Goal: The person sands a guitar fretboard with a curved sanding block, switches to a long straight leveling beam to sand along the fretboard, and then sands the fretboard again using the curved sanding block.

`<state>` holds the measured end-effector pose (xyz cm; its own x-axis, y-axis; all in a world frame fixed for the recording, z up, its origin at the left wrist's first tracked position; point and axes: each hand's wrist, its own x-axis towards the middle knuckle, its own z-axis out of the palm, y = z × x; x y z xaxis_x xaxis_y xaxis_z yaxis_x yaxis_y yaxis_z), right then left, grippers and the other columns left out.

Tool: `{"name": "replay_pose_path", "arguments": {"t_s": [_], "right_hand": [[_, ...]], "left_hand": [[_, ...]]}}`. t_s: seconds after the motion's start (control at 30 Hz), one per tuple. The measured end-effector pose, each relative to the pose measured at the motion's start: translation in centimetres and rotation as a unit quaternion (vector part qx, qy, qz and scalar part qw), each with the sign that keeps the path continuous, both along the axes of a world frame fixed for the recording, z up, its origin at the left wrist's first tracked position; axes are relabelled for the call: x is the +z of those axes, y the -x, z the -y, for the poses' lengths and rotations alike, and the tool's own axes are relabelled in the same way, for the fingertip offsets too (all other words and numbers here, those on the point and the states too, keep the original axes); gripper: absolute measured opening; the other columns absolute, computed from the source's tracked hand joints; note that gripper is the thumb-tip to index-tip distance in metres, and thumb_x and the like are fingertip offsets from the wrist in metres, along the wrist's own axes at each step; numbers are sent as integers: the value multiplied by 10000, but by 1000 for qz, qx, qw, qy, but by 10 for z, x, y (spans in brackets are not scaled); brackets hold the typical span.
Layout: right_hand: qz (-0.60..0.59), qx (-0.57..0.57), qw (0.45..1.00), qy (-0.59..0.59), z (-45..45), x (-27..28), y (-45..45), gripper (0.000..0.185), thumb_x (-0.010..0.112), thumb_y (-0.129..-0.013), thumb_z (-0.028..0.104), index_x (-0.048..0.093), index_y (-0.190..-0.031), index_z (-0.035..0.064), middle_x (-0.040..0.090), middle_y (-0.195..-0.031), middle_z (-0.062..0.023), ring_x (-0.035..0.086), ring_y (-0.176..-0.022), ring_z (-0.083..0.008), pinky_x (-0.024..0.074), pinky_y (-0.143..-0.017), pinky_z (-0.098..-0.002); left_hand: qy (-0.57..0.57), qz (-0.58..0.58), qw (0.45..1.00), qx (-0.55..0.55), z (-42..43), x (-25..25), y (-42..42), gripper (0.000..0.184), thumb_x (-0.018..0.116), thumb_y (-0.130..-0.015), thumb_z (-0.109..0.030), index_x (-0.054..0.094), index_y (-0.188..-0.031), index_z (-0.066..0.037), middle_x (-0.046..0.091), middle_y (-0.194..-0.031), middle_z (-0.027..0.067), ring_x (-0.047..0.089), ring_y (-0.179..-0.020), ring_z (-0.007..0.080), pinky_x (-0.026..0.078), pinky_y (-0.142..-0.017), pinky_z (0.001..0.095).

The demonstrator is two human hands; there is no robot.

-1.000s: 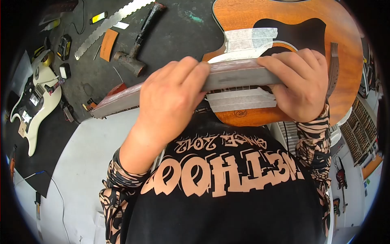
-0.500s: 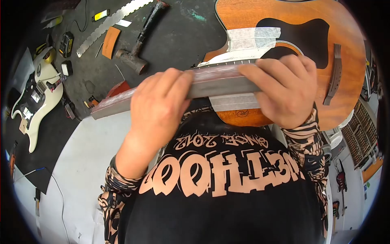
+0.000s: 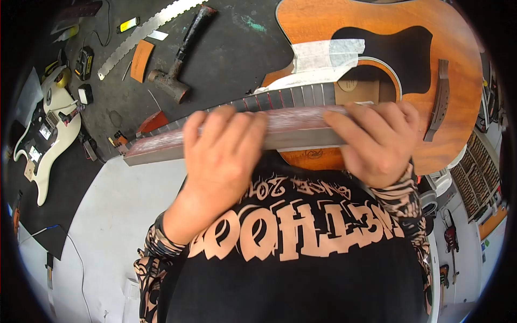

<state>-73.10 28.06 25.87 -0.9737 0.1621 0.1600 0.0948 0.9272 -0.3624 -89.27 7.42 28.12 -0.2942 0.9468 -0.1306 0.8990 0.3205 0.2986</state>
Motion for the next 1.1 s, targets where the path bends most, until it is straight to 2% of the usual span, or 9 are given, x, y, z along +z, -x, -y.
{"name": "replay_pose_path", "arguments": {"t_s": [0.3,0.43,0.5,0.53,0.57,0.63,0.77,0.8,1.1], "right_hand": [[38,3,999,20,2,0,-17,419,673,-644,128,786,-1042,195,705,-970,16,605,-837,-174,388,-840,-394],[-16,15,999,23,3,-6,-14,430,681,-629,126,788,-1040,195,711,-988,6,615,-854,-189,383,-828,-410],[31,4,1000,-5,-6,3,-23,436,682,-631,126,789,-1047,200,712,-992,7,617,-852,-187,392,-831,-402],[38,-20,999,-24,-6,6,-23,288,698,-737,222,771,-1011,269,660,-902,77,591,-803,-129,402,-822,-369],[36,-17,999,-27,-5,5,-20,288,698,-737,222,771,-1011,269,660,-902,77,591,-803,-129,402,-822,-369],[14,3,1000,22,5,0,-14,457,682,-614,153,790,-1055,208,712,-997,8,622,-859,-186,391,-826,-403],[11,15,1000,14,5,-2,-15,444,669,-626,168,791,-1052,205,713,-1000,14,624,-858,-183,392,-828,-400],[13,-6,1000,-16,0,2,-18,306,712,-715,204,782,-1007,266,662,-891,75,590,-799,-121,405,-819,-360],[12,1,1000,-2,0,2,-21,298,710,-726,209,780,-1010,266,671,-907,72,591,-799,-116,401,-826,-360]], "left_hand": [[-11,0,1000,-9,2,-3,-11,605,784,-548,-146,696,-1141,-69,655,-1005,30,589,-1019,250,392,-959,436],[-5,-23,1000,6,8,-3,-11,609,780,-551,-161,700,-1148,-71,658,-990,24,597,-1006,242,390,-957,423],[-15,-1,1000,6,0,-5,-18,608,783,-550,-153,702,-1147,-71,658,-993,25,598,-1012,238,387,-959,429],[-24,6,1000,5,-2,-7,-22,605,784,-551,-148,703,-1145,-70,659,-990,24,599,-1014,236,387,-958,430],[-34,12,999,4,-3,-9,-24,602,785,-551,-143,704,-1142,-69,660,-986,24,600,-1016,234,387,-957,431],[-22,12,1000,9,8,-6,-16,594,785,-555,-136,704,-1140,-69,661,-993,19,600,-1018,231,388,-956,430],[-20,-20,1000,14,12,-7,-15,593,786,-552,-137,704,-1136,-74,663,-1008,9,597,-1016,230,391,-954,428],[-23,-10,1000,7,5,-6,-20,590,784,-551,-135,706,-1133,-76,666,-1003,8,597,-1016,229,393,-951,427],[-27,-9,1000,13,3,-6,-22,580,762,-572,-179,706,-1139,-69,671,-1017,12,601,-1013,227,392,-959,425]]}}
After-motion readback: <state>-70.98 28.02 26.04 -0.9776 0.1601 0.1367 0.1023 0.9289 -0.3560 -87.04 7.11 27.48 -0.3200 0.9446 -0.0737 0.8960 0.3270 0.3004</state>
